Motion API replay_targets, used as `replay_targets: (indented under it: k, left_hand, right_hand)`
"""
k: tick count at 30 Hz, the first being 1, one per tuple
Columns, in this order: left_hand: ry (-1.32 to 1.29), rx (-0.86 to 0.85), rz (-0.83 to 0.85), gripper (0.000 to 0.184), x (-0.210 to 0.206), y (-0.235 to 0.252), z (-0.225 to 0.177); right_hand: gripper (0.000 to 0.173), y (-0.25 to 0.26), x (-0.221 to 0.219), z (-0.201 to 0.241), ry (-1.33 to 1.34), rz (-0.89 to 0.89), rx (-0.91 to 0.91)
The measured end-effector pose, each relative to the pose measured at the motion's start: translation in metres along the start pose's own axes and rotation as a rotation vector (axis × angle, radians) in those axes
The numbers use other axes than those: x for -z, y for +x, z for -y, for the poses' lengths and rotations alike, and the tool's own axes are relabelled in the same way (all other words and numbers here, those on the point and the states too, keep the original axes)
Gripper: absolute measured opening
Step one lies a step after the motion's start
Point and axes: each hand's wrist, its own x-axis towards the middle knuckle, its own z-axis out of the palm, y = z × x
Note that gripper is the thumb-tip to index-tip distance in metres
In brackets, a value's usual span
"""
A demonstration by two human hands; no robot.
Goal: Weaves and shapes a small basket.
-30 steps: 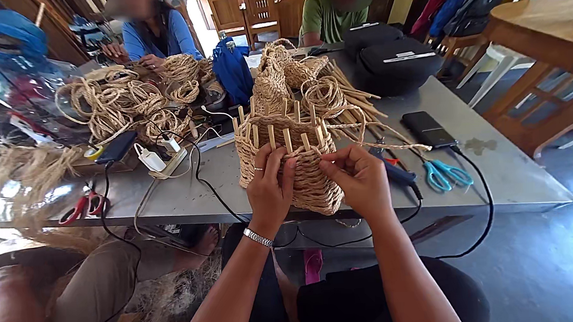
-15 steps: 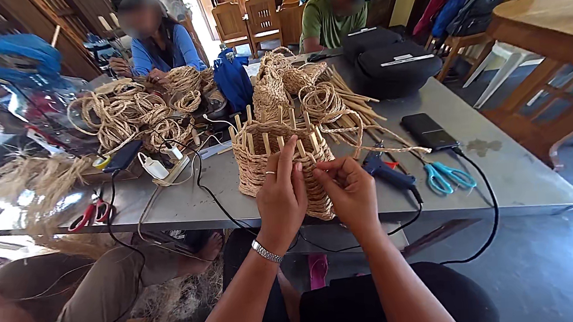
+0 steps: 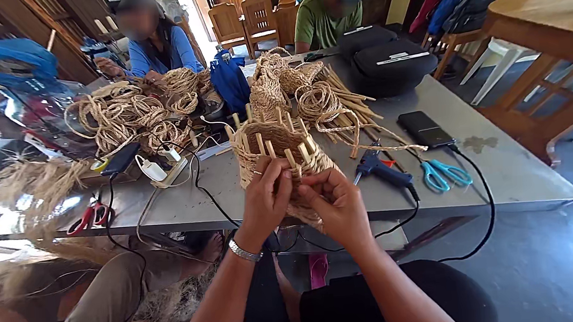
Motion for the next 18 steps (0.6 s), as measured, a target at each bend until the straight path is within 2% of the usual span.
replay_targets:
  k: [3, 7, 11, 13, 16, 18]
  left_hand:
    - [-0.111, -0.064, 0.129, 0.026, 0.027, 0.01, 0.021]
    - [-0.171, -0.095, 0.195, 0.027, 0.042, 0.022, 0.035]
    - [-0.205, -0.083, 0.079, 0.026, 0.028, 0.01, 0.034]
    - [-0.125, -0.069, 0.02, 0.028, 0.025, 0.003, 0.025]
    - [0.024, -0.051, -0.138, 0.047, 0.023, 0.003, -0.001]
    - [0.07, -0.071, -0.162, 0.048, 0.027, 0.008, -0.022]
  right_hand:
    - [0.023, -0.009, -0.002, 0.012, -0.072, 0.126, 0.017]
    - [0.022, -0.008, -0.005, 0.007, -0.186, 0.107, 0.096]
    - [0.019, -0.008, -0.01, -0.001, -0.226, 0.056, 0.143]
    - [0.018, -0.008, -0.009, -0.001, -0.23, 0.053, 0.147]
    - [0.02, -0.008, -0.006, -0.001, -0.245, 0.057, 0.153]
    - [0.021, -0.008, -0.006, -0.001, -0.255, 0.074, 0.165]
